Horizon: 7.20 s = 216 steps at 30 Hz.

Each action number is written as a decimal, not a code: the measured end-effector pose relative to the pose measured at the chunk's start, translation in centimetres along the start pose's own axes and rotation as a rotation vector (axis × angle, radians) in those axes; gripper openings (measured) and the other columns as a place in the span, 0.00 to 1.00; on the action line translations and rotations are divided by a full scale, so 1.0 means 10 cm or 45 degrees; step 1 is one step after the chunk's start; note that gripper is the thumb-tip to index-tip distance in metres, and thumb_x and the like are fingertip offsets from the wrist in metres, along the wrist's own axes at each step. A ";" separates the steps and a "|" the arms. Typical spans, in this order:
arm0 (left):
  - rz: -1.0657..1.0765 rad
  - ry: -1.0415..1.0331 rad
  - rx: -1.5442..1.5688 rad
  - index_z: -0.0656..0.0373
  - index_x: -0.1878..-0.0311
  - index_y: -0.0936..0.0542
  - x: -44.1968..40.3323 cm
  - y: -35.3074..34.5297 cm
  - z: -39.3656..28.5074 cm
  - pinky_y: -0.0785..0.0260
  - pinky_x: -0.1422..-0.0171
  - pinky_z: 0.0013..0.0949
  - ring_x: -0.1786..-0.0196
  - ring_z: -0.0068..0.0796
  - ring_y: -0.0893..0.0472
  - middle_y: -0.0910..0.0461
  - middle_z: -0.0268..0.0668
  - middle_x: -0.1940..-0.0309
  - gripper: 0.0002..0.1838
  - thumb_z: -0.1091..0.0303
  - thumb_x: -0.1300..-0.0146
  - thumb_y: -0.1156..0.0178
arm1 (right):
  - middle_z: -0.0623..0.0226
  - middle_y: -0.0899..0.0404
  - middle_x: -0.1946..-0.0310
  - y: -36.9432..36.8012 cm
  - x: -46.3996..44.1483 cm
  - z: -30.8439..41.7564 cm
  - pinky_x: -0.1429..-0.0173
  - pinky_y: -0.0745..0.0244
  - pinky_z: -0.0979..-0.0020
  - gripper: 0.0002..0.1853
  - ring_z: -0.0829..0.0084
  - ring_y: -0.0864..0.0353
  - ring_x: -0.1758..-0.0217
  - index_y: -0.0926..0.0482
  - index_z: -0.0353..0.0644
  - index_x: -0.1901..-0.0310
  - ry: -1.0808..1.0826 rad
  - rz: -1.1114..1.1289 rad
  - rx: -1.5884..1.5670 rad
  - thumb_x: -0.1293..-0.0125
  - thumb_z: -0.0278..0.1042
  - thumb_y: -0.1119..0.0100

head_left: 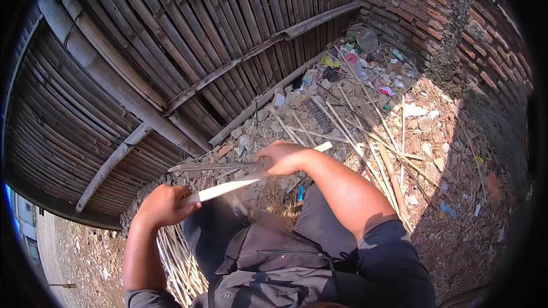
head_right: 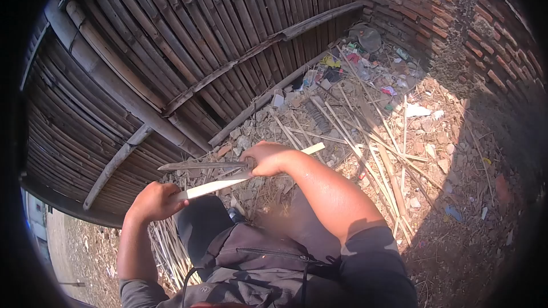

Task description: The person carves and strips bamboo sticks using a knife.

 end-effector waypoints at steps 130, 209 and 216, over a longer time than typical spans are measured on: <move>0.250 0.771 2.008 0.54 0.62 0.28 1.94 -2.21 0.96 0.51 0.77 0.28 0.82 0.19 0.42 0.37 0.25 0.80 0.25 0.40 0.20 0.52 | 0.54 0.13 0.60 -0.51 -0.74 -0.05 0.49 0.18 0.52 0.13 0.50 0.12 0.54 0.17 0.46 0.53 -0.309 -0.418 0.163 0.41 0.32 0.37; -0.227 0.685 0.584 0.66 0.61 0.24 1.92 -1.91 0.67 0.28 0.59 0.52 0.66 0.61 0.19 0.19 0.56 0.70 0.23 0.54 0.17 0.53 | 0.55 0.13 0.60 -0.84 -0.55 0.64 0.49 0.19 0.50 0.15 0.48 0.13 0.52 0.17 0.44 0.55 0.155 -0.070 0.304 0.46 0.34 0.35; -0.215 0.705 0.469 0.66 0.62 0.23 1.85 -1.74 0.64 0.28 0.59 0.55 0.64 0.64 0.18 0.19 0.58 0.71 0.22 0.55 0.18 0.52 | 0.53 0.14 0.47 -0.49 -0.58 0.02 0.35 0.23 0.55 0.21 0.52 0.15 0.40 0.17 0.47 0.45 -0.296 -0.352 0.034 0.42 0.35 0.39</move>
Point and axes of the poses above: each hand's wrist, its own x-axis away from the middle knuckle, its own y-axis out of the back of the hand, z = x × y, the point moved 5 cm from there along -x, towards the middle knuckle
